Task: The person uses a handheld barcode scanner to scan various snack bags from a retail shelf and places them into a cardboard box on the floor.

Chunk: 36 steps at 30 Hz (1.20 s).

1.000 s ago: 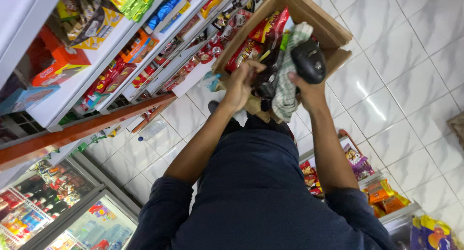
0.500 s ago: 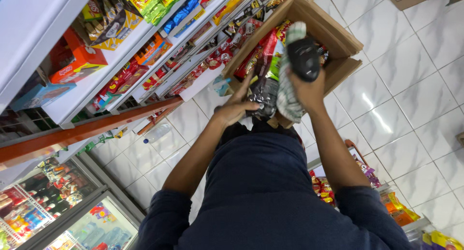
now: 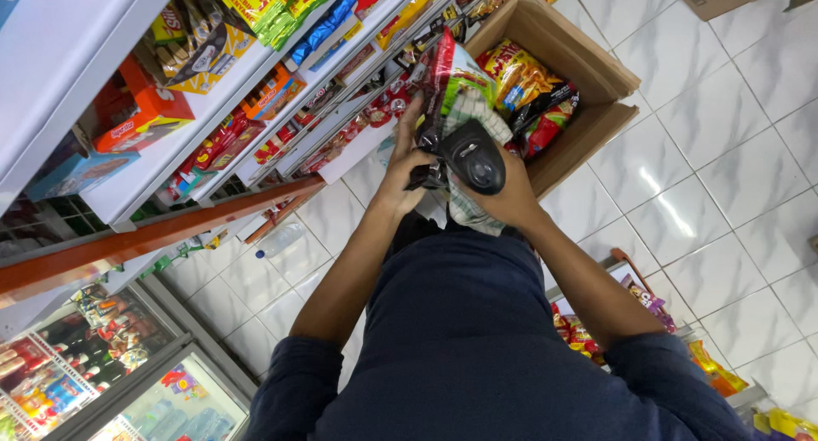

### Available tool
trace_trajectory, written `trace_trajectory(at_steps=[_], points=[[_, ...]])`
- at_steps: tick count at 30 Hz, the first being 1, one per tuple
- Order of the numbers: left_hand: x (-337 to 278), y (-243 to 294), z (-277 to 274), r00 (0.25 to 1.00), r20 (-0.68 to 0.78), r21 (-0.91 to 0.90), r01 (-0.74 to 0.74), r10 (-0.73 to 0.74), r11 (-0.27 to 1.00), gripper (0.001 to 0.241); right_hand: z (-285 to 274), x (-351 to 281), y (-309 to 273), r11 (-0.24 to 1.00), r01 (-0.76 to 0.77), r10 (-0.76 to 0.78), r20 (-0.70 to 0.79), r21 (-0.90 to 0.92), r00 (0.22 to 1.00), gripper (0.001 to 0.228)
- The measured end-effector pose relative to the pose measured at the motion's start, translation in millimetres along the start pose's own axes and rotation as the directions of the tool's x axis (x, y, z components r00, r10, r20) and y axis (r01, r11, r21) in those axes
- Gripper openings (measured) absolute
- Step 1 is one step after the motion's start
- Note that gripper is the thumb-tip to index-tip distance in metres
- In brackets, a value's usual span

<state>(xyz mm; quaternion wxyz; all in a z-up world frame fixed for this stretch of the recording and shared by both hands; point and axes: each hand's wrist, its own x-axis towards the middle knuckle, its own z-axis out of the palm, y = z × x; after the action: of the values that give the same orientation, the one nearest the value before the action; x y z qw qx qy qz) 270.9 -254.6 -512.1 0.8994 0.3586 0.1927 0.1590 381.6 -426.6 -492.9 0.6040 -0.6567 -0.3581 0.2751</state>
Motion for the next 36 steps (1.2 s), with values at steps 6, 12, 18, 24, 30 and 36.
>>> trace_trajectory(at_steps=[6, 12, 18, 24, 30, 36], points=[[-14.7, 5.9, -13.8, 0.982, -0.028, -0.344, 0.164, -0.185, 0.925, 0.095, -20.3, 0.8, 46.3, 0.971, -0.239, 0.236, -0.297, 0.028, 0.925, 0.038], [-29.3, -4.9, -17.6, 0.919, 0.261, -0.677, 0.392, -0.295, 0.623, 0.076, -45.8, 10.1, 50.1, 0.599, -0.136, 0.487, -0.224, 0.789, 0.844, 0.047], [-8.7, -0.5, -15.0, 0.962, 0.187, 0.42, 0.103, -0.197, 0.901, 0.089, -61.2, -3.3, 81.6, 0.504, -0.152, 0.556, -0.185, 0.85, 0.81, 0.045], [-3.2, 24.2, 5.8, 0.984, 0.026, 0.681, 0.112, -0.177, 0.723, 0.124, -50.2, -7.1, 53.5, 0.58, -0.029, 0.368, -0.23, 0.814, 0.901, 0.055], [-1.3, -4.0, 1.7, 0.961, -0.192, 0.517, 0.273, -0.201, 0.812, 0.079, -33.8, -8.0, 31.5, 0.482, -0.052, 0.382, -0.156, 0.875, 0.911, 0.062], [-10.6, -26.0, -11.5, 0.94, -0.082, 0.152, 0.339, -0.33, 0.928, 0.091, -33.5, -7.0, 29.7, 0.776, -0.098, 0.28, -0.201, 0.623, 0.939, 0.06]])
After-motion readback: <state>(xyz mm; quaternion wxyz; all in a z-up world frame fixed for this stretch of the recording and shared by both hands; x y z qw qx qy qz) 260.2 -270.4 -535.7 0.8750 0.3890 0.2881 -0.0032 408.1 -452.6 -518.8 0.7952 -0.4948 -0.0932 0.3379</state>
